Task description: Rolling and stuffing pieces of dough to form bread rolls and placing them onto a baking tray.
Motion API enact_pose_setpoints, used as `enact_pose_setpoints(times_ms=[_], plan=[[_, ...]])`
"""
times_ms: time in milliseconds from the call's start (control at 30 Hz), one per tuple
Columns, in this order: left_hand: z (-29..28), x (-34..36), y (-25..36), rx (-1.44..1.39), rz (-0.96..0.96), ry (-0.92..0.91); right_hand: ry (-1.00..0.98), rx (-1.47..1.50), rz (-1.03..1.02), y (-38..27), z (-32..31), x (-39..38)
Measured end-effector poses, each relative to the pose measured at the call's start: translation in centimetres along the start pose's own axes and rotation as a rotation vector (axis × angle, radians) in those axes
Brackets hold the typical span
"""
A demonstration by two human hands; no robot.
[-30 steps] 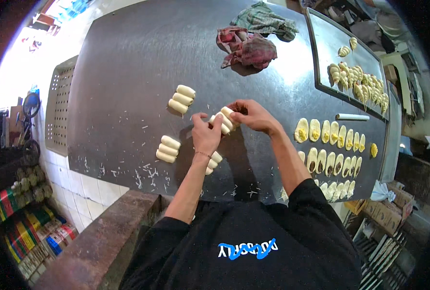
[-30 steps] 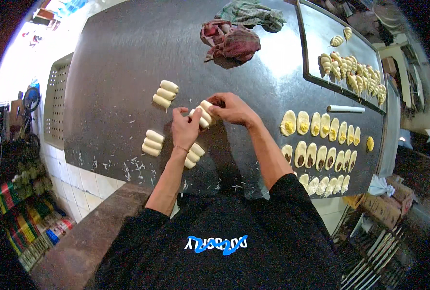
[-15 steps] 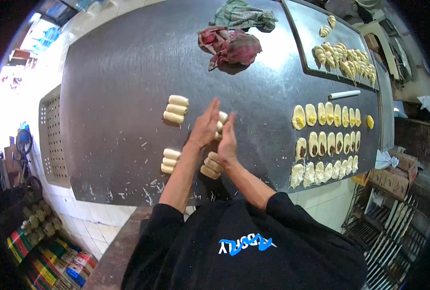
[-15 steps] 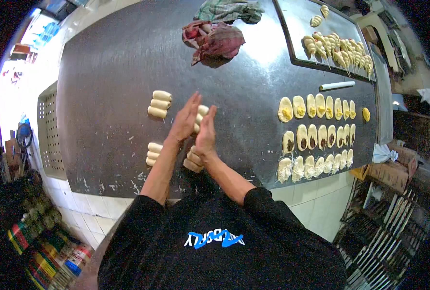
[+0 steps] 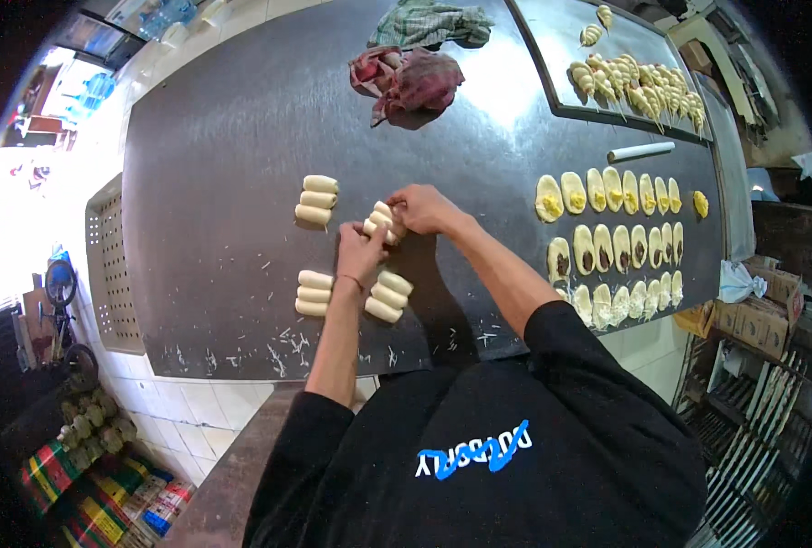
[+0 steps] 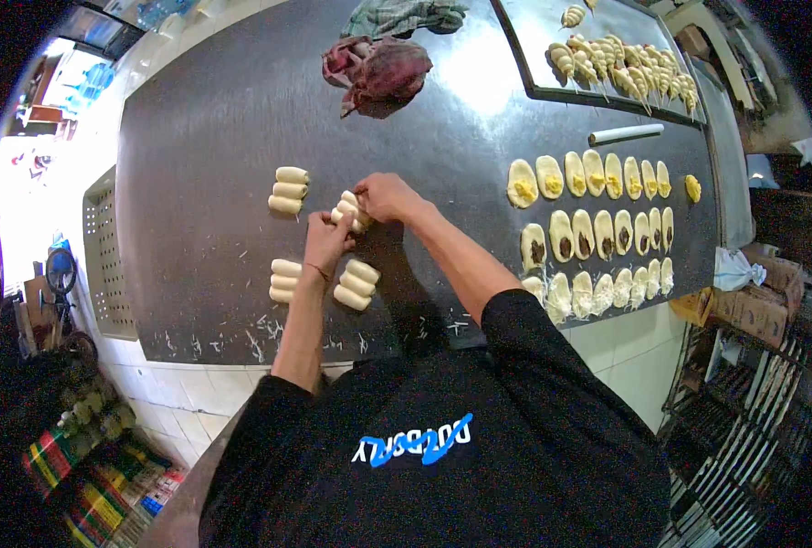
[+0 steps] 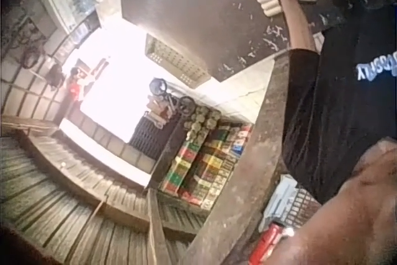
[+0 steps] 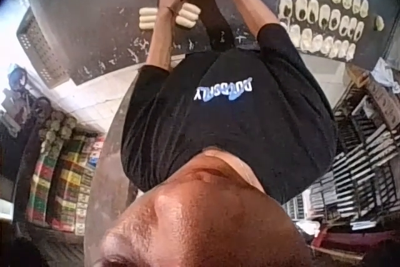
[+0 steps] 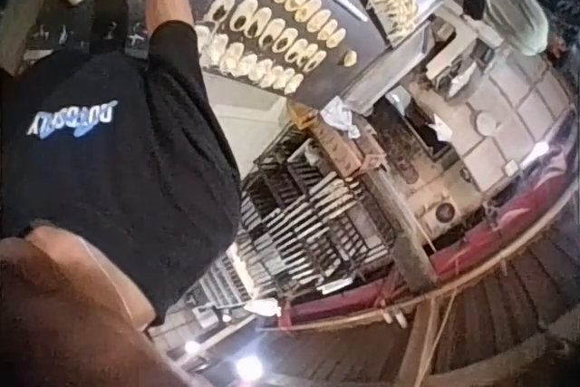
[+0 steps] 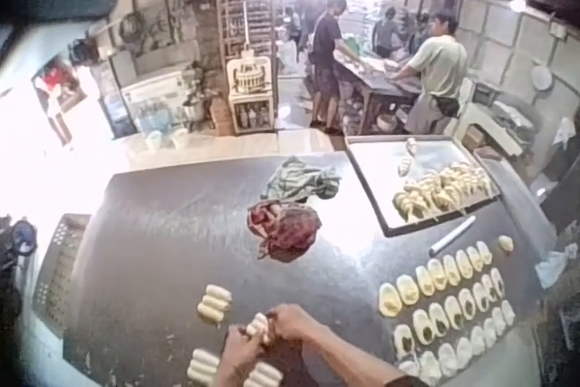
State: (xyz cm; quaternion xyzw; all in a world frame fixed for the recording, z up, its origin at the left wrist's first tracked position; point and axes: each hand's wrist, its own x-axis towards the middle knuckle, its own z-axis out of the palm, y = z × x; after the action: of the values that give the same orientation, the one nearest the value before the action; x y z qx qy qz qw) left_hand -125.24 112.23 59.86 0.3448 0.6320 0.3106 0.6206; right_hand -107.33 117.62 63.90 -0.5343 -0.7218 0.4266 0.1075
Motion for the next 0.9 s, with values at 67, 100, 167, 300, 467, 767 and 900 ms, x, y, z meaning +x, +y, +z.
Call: enact_pose_setpoints(times_ms=[67, 100, 167, 300, 467, 767, 900], plan=[[-1.4, -1.0, 2.5, -0.08, -0.156, -0.171, 0.055, 0.1, -0.005, 0.6, -0.9, -2.0], [-1.8, -1.5, 4.1, 0.073, -0.285, -0.066, 0.081, 0.016, 0.052, 1.2, -1.6, -3.6], [-1.6, -3.5, 6.8, 0.458, -0.07, 0.092, 0.387, 0.102, 0.059, 2.8, -3.2, -8.4], [4.0, -5.7, 9.4, 0.592, 0.475, 0.264, 0.451, 0.369, 0.166, 6.9, -7.7, -18.3], [18.4, -2.5, 6.9, 0.424, 0.566, -0.067, 0.854, 0.363, 0.161, 15.2, -16.8, -20.4], [28.0, 5.5, 8.2, 1.064, 0.547, 0.079, 0.514, -0.312, 0.312, 20.3, -20.2, -14.4], [28.7, 6.9, 9.4, 1.128, 0.488, 0.084, 0.449, -0.258, 0.339, 19.4, -21.0, -13.2]])
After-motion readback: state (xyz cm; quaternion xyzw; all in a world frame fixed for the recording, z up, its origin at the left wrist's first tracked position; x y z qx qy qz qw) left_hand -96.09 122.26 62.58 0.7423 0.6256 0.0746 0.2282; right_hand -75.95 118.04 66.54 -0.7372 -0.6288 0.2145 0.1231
